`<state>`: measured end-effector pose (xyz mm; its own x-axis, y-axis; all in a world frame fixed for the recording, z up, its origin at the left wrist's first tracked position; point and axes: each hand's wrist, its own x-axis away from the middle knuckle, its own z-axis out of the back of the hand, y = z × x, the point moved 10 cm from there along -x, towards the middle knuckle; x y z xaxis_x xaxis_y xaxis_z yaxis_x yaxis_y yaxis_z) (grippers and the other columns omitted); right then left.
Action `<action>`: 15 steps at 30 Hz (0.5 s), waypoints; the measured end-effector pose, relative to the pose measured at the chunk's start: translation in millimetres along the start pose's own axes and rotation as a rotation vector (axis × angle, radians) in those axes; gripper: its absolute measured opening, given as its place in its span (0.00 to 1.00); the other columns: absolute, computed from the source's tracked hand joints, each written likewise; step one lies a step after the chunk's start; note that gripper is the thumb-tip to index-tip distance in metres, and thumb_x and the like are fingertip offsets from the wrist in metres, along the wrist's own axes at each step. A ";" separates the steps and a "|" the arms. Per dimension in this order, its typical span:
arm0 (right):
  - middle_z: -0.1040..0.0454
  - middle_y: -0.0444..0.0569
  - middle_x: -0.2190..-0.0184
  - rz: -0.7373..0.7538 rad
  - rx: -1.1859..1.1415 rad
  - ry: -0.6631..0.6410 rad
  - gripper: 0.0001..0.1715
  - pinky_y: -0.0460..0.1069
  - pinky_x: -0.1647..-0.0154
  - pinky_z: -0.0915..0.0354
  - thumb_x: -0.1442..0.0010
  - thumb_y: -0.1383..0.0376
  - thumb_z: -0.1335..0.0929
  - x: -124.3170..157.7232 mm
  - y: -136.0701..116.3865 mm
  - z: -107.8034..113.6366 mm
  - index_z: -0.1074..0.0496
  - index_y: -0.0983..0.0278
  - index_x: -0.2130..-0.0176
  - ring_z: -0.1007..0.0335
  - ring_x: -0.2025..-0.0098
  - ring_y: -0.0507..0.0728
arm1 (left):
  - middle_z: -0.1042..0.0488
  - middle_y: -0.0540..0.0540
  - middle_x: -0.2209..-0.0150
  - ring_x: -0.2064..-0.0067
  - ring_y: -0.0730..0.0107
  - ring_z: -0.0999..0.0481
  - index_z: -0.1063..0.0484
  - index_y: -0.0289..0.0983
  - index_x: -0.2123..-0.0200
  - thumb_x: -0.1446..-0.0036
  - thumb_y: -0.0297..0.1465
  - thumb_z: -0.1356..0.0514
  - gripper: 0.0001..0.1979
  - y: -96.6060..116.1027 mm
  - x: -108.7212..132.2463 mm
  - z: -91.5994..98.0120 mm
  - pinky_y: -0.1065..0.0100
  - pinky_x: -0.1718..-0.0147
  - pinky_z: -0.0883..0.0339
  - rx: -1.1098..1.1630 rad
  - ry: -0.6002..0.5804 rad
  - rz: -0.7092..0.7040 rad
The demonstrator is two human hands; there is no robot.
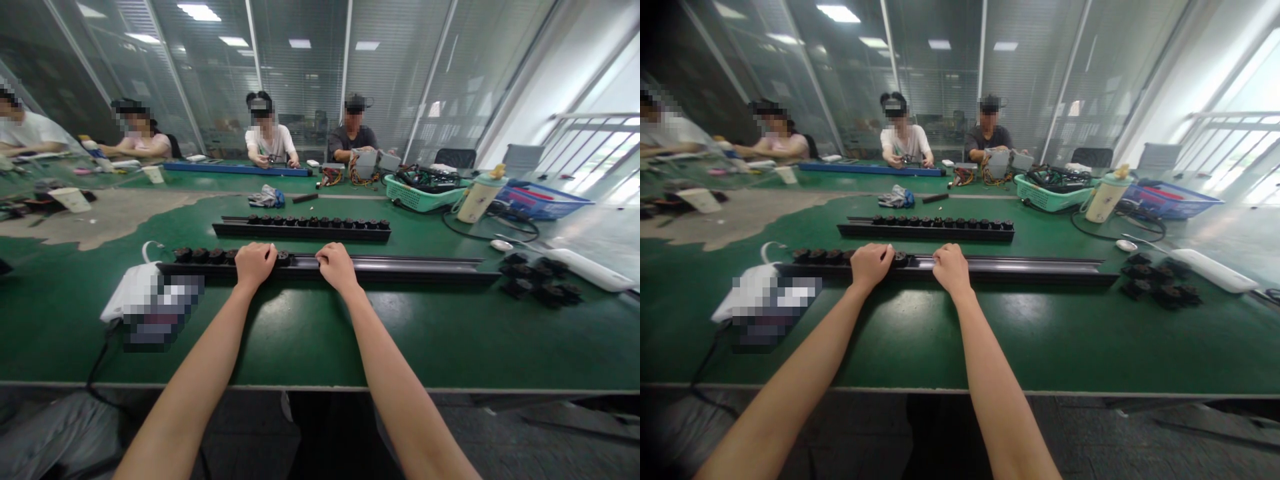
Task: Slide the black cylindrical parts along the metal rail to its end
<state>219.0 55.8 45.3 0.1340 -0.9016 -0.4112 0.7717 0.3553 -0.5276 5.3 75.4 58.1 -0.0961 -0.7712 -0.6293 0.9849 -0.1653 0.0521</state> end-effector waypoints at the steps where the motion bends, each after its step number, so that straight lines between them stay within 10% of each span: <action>1: 0.23 0.53 0.53 0.002 0.000 -0.002 0.15 0.52 0.49 0.34 0.35 0.73 0.35 -0.1 0.0 0.0 0.19 0.62 0.62 0.34 0.46 0.60 | 0.19 0.38 0.65 0.61 0.54 0.23 0.22 0.37 0.71 0.30 0.38 0.53 0.24 -0.1 0.0 0.1 0.59 0.63 0.40 0.002 0.000 0.000; 15: 0.22 0.52 0.53 0.033 -0.001 0.003 0.15 0.52 0.49 0.34 0.35 0.74 0.35 0.8 -1.8 4.0 0.19 0.62 0.62 0.33 0.46 0.60 | 0.19 0.38 0.65 0.61 0.54 0.23 0.22 0.38 0.71 0.31 0.39 0.53 0.24 -1.1 -1.0 -2.7 0.58 0.63 0.40 0.010 -0.011 0.006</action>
<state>220.1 53.4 48.8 0.1580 -0.8886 -0.4306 0.7662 0.3853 -0.5142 4.7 78.0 56.7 -0.0917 -0.7787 -0.6207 0.9840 -0.1665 0.0636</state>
